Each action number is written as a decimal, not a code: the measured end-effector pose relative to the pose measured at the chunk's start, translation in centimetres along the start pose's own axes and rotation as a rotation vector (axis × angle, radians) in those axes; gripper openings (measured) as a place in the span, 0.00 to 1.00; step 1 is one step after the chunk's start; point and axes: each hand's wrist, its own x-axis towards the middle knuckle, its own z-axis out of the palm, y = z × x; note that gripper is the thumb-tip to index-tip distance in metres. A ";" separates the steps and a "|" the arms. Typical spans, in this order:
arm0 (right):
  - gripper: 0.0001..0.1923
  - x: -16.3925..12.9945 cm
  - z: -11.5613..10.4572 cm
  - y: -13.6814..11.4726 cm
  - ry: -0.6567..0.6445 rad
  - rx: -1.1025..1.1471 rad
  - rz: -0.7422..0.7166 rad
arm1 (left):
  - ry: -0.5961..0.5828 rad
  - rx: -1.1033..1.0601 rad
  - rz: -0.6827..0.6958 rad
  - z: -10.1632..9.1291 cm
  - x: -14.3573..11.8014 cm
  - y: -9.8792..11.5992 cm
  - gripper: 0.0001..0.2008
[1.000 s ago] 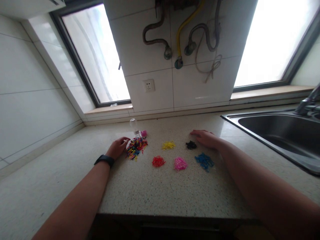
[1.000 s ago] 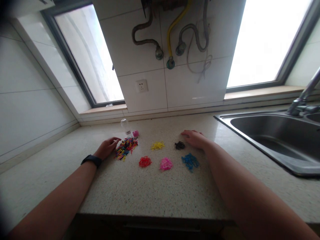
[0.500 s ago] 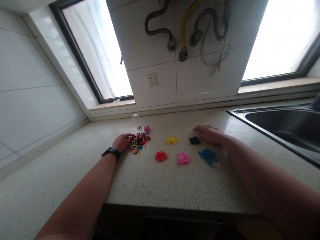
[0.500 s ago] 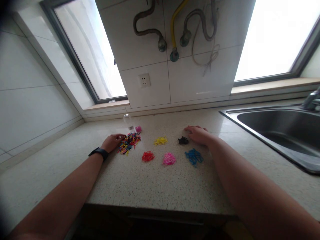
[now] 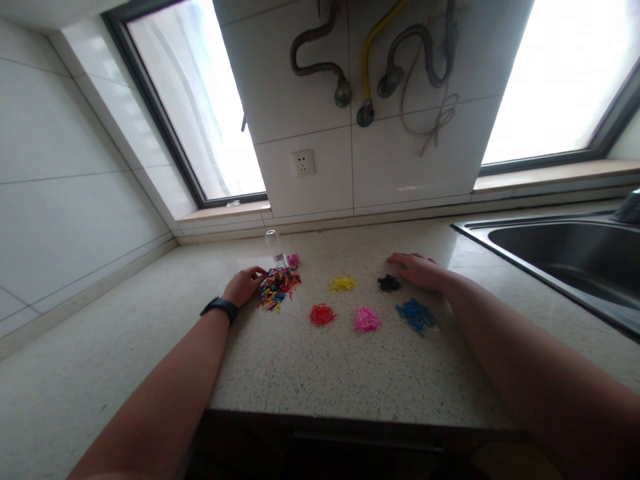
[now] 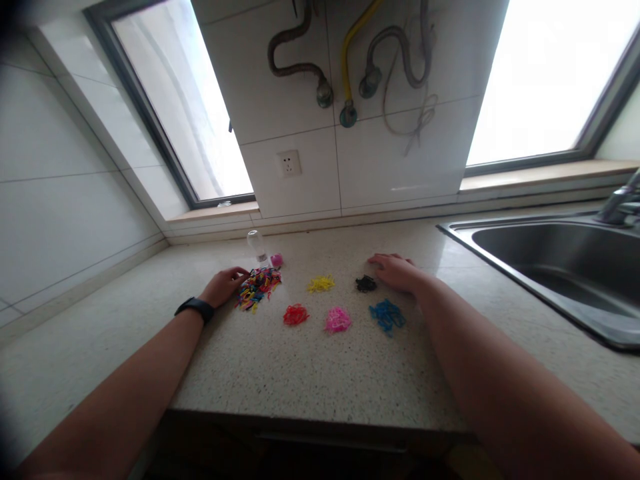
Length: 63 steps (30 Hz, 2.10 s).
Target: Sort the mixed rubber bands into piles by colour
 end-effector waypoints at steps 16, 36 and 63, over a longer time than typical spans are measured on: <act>0.26 0.0 -0.1 0.0 -0.002 -0.021 -0.019 | 0.053 -0.215 0.058 -0.3 -0.4 1.2 0.23; 0.26 -0.4 -0.6 -0.5 -0.002 -0.011 -0.017 | 0.015 -0.023 0.093 -0.1 -1.2 4.1 0.23; 0.26 -0.4 -0.6 -0.5 -0.009 -0.009 -0.014 | 0.021 0.107 0.128 -0.2 -1.4 4.1 0.19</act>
